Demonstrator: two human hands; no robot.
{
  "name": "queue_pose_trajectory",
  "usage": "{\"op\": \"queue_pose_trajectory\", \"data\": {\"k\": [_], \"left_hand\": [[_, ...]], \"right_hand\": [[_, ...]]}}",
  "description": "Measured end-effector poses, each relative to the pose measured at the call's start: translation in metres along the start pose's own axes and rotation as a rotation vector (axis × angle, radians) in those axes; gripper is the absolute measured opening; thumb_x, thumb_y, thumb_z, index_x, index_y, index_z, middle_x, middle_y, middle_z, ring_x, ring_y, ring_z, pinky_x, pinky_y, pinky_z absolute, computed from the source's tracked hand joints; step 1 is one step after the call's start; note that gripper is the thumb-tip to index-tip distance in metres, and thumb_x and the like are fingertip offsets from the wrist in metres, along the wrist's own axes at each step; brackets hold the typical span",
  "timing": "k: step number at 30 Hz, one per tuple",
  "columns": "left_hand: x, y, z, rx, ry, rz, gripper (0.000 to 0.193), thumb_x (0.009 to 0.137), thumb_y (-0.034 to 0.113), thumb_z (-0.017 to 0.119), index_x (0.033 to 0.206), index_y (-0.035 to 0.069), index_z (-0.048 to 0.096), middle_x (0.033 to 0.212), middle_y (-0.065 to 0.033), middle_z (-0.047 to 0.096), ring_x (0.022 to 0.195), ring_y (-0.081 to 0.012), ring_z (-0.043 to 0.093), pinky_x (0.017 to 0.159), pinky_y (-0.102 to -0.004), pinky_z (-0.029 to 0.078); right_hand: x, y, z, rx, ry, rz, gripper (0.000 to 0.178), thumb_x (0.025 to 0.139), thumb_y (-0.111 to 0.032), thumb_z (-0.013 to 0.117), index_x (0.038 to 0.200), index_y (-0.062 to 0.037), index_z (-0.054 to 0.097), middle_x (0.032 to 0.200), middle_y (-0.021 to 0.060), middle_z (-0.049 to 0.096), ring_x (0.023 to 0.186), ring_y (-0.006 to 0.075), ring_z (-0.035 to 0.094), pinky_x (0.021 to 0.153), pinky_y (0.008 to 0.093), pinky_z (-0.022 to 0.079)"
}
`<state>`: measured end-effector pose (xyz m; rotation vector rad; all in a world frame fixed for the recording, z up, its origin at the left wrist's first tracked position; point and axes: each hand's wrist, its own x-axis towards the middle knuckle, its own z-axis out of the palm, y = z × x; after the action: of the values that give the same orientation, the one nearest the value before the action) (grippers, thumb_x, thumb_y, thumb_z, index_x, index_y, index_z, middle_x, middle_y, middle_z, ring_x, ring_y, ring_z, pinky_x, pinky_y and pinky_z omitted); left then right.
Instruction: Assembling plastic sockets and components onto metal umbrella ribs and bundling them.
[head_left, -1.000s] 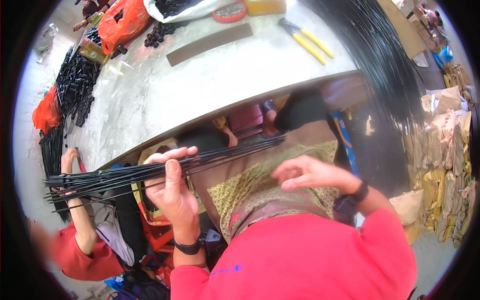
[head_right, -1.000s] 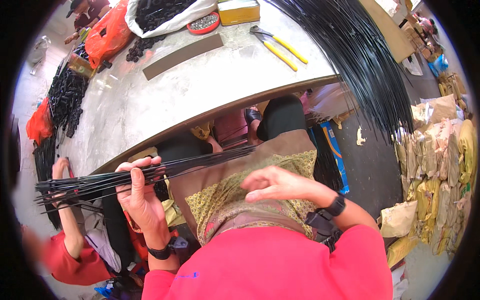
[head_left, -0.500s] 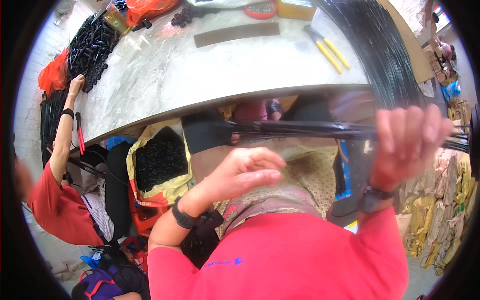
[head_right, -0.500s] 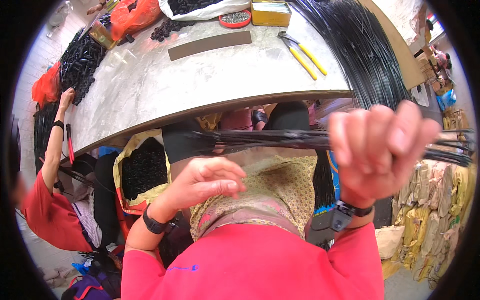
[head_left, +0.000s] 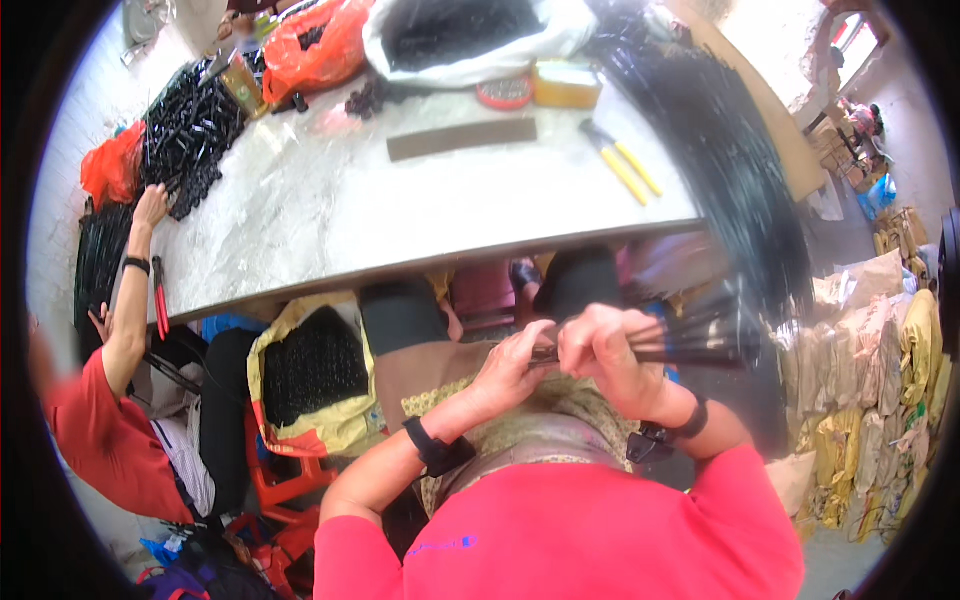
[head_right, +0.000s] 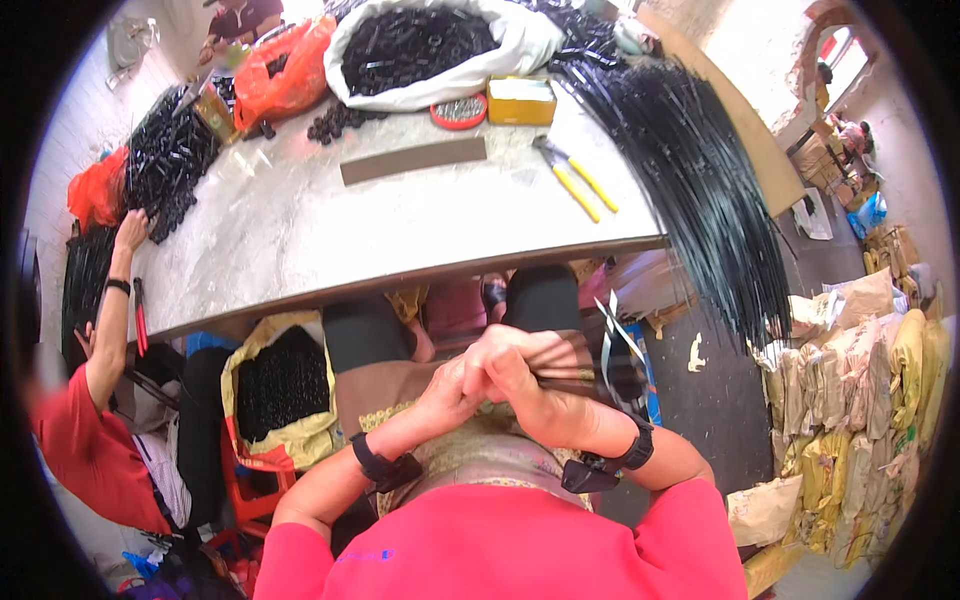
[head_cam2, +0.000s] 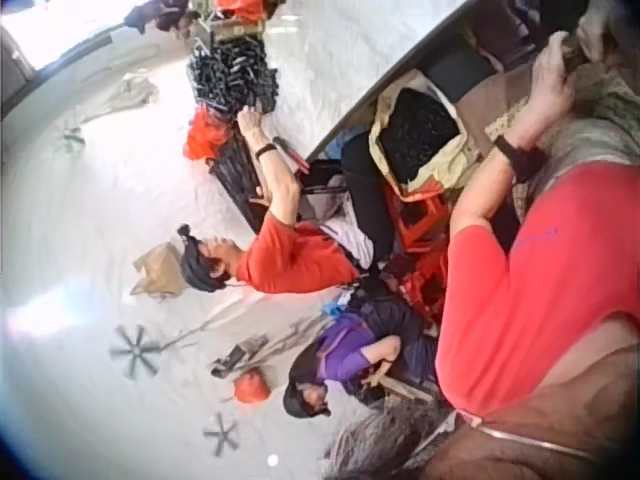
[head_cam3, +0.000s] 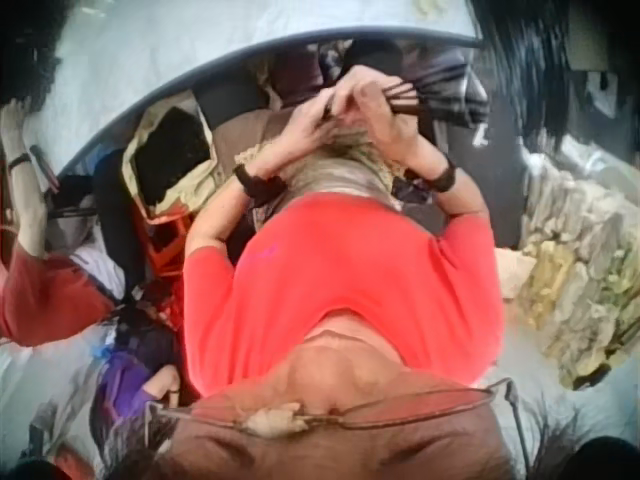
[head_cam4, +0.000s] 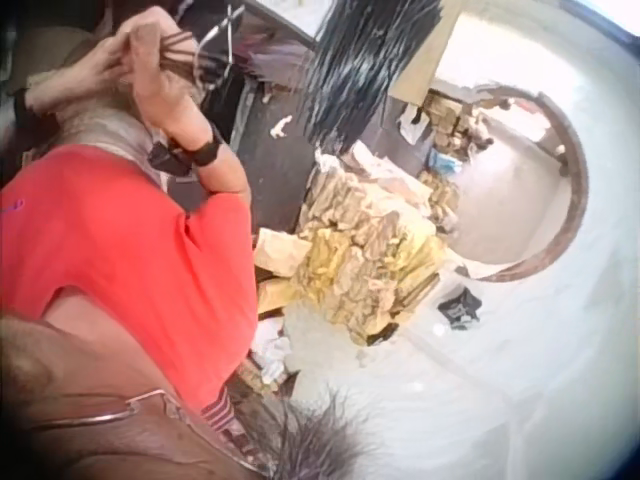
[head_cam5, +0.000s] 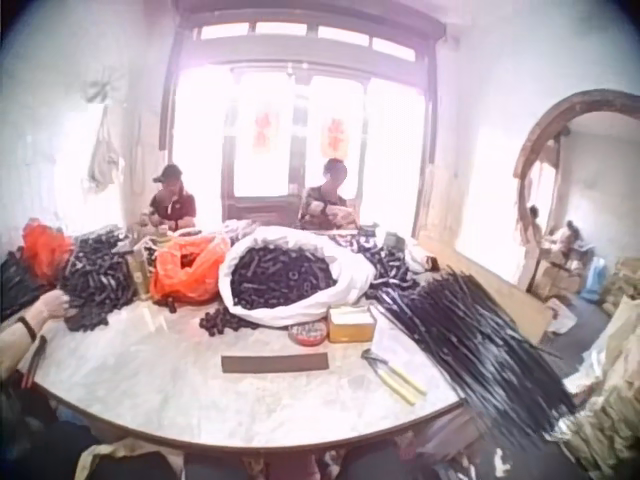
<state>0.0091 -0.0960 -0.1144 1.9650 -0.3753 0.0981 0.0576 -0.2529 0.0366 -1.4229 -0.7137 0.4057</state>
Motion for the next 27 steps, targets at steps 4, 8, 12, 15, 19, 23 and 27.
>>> {"op": "queue_pose_trajectory", "data": {"k": [4, 8, 12, 15, 19, 23, 27], "left_hand": [[0.021, 0.022, -0.011, -0.191, 0.095, 0.106, 0.028, 0.085, 0.008, 0.066, 0.108, 0.002, 0.052, 0.096, -0.0197, 0.060, 0.089, -0.0419, 0.060, 0.074, -0.0428, 0.050], [-0.028, -0.013, 0.015, -0.236, -0.011, -0.008, 0.026, 0.096, 0.022, 0.063, 0.112, 0.002, 0.058, 0.102, -0.0145, 0.063, 0.100, -0.0268, 0.062, 0.089, -0.0368, 0.047], [-0.045, 0.002, 0.000, -0.425, -0.275, -0.326, 0.034, 0.097, 0.026, 0.063, 0.117, 0.000, 0.057, 0.106, -0.0100, 0.064, 0.105, -0.0194, 0.058, 0.093, -0.0343, 0.045], [-0.048, 0.009, -0.011, -0.420, -0.366, -0.257, 0.032, 0.096, 0.025, 0.064, 0.114, -0.001, 0.060, 0.104, -0.0084, 0.064, 0.100, -0.0155, 0.057, 0.091, -0.0351, 0.046], [-0.047, -0.001, -0.021, -0.401, -0.404, -0.371, 0.031, 0.095, 0.022, 0.064, 0.116, -0.001, 0.059, 0.102, -0.0078, 0.064, 0.101, -0.0165, 0.058, 0.092, -0.0346, 0.046], [-0.014, 0.025, -0.092, -0.248, -0.376, -0.292, 0.037, 0.097, 0.010, 0.058, 0.132, 0.000, 0.051, 0.117, -0.0120, 0.066, 0.106, -0.0169, 0.060, 0.096, -0.0317, 0.047], [0.027, 0.107, -0.161, -0.579, 0.099, -0.150, 0.040, 0.094, -0.001, 0.058, 0.133, -0.002, 0.049, 0.120, -0.0139, 0.063, 0.111, -0.0195, 0.062, 0.099, -0.0340, 0.048]], "right_hand": [[0.016, -0.032, 0.007, -0.050, -0.043, -0.038, 0.057, 0.103, -0.048, 0.044, 0.080, 0.0005, 0.062, 0.074, 0.0062, 0.060, 0.064, 0.0095, 0.053, 0.058, 0.0250, 0.042], [0.011, 0.014, 0.027, 0.131, -0.086, 0.187, 0.048, 0.103, -0.044, 0.047, 0.078, -0.0045, 0.059, 0.070, -0.0008, 0.054, 0.062, 0.0053, 0.048, 0.056, 0.0227, 0.040], [0.020, 0.008, 0.030, 0.184, -0.143, 0.281, 0.049, 0.103, -0.045, 0.046, 0.078, -0.0051, 0.059, 0.066, -0.0033, 0.049, 0.061, 0.0033, 0.044, 0.055, 0.0214, 0.038], [0.023, -0.008, 0.036, 0.223, -0.261, 0.342, 0.051, 0.102, -0.048, 0.046, 0.077, -0.0057, 0.058, 0.064, -0.0043, 0.046, 0.060, 0.0029, 0.041, 0.053, 0.0222, 0.036], [0.038, 0.008, 0.037, 0.161, -0.244, 0.336, 0.048, 0.104, -0.043, 0.046, 0.077, -0.0054, 0.058, 0.063, -0.0038, 0.047, 0.058, 0.0035, 0.042, 0.054, 0.0226, 0.038], [0.041, 0.019, 0.039, 0.200, -0.199, 0.337, 0.051, 0.104, -0.047, 0.044, 0.075, -0.0065, 0.056, 0.062, -0.0044, 0.044, 0.057, 0.0045, 0.041, 0.052, 0.0230, 0.035], [0.044, 0.016, 0.042, 0.118, -0.155, 0.345, 0.051, 0.104, -0.047, 0.043, 0.077, -0.0055, 0.056, 0.063, -0.0038, 0.047, 0.059, 0.0050, 0.043, 0.052, 0.0232, 0.035]]}}
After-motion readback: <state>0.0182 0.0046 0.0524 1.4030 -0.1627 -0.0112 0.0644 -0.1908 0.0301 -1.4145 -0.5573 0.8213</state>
